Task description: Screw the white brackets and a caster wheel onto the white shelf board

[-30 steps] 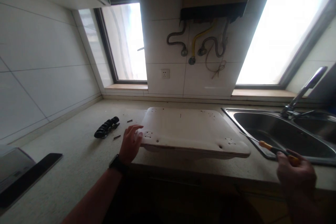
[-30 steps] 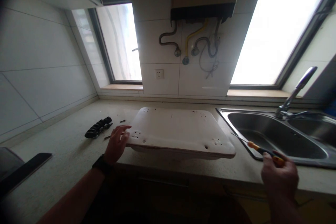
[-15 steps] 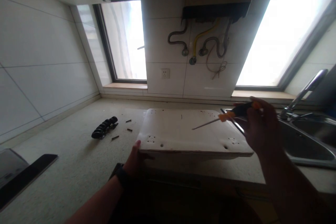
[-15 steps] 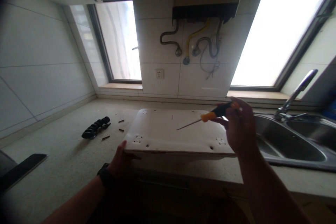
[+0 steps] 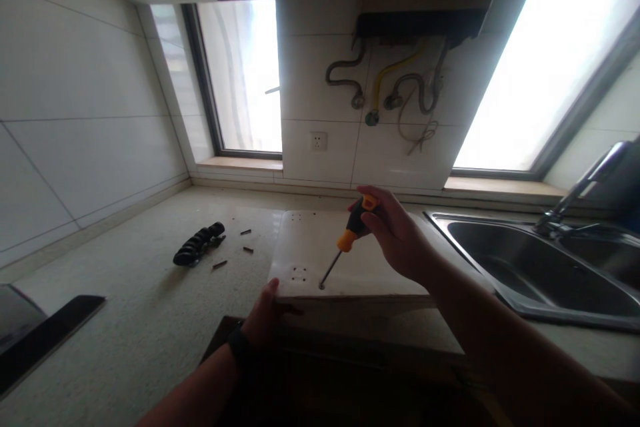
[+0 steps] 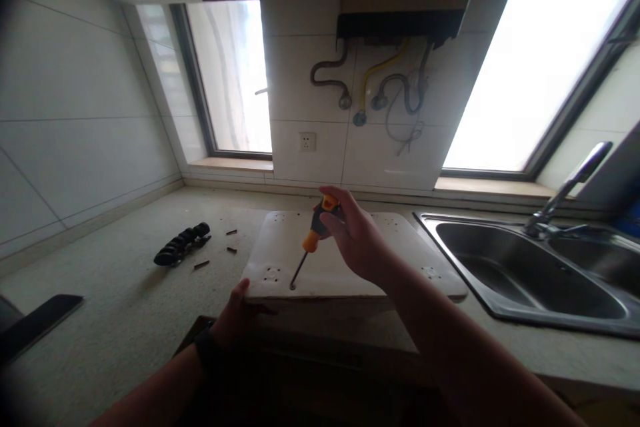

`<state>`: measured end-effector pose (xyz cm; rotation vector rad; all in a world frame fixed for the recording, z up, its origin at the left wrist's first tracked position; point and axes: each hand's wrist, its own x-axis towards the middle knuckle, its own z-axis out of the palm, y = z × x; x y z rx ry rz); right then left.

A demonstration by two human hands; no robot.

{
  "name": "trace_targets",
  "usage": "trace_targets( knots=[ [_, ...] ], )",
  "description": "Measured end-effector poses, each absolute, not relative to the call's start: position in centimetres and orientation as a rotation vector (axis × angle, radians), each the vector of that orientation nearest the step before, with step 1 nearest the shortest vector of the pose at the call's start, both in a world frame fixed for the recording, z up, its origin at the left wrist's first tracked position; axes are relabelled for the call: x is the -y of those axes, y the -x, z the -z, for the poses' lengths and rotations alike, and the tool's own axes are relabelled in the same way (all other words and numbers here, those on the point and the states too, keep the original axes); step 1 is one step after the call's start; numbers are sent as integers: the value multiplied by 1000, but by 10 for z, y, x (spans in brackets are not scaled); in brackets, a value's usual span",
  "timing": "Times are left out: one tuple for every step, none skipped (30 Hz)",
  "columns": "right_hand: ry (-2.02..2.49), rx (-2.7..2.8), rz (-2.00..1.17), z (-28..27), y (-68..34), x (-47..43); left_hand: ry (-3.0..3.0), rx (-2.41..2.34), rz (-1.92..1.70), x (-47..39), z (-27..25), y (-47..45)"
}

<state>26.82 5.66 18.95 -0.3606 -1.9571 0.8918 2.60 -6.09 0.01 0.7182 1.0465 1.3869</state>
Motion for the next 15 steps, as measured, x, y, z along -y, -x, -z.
trace_targets(
  knots=[
    [374, 1978, -880, -189, -268, -56, -689, -1019, -1387, 61, 1, -26],
    [383, 1994, -873, -188, -268, -56, -675, -997, -1385, 61, 1, -26],
    [389, 2006, -869, -188, -268, -56, -671, -984, -1384, 61, 2, -26],
    [393, 2014, -869, -188, -268, -56, -671, -986, -1386, 62, 3, -26],
    [400, 2022, -872, -189, -267, -56, -673, -1001, -1391, 61, 4, -25],
    [406, 2034, -873, -190, -267, -56, -677, -1025, -1399, 61, 5, -25],
    [407, 2051, -876, -191, -266, -56, -681, -1045, -1403, 61, 5, -25],
    [403, 2073, -876, -194, -265, -55, -683, -1055, -1402, 61, 5, -25],
    [398, 2102, -873, -196, -264, -55, -685, -1061, -1402, 62, 5, -24],
    [392, 2133, -863, -199, -262, -54, -687, -1059, -1400, 62, 4, -24],
    [388, 2163, -847, -202, -261, -54, -694, -1058, -1400, 62, 2, -25],
    [386, 2195, -831, -205, -259, -53, -709, -1058, -1405, 63, 1, -25],
    [379, 2227, -817, -209, -257, -53, -723, -1066, -1414, 63, -1, -25],
    [361, 2259, -809, -212, -256, -54, -735, -1078, -1417, 63, -3, -26],
    [332, 2292, -814, -215, -254, -54, -740, -1091, -1416, 63, -4, -26]
  ],
)
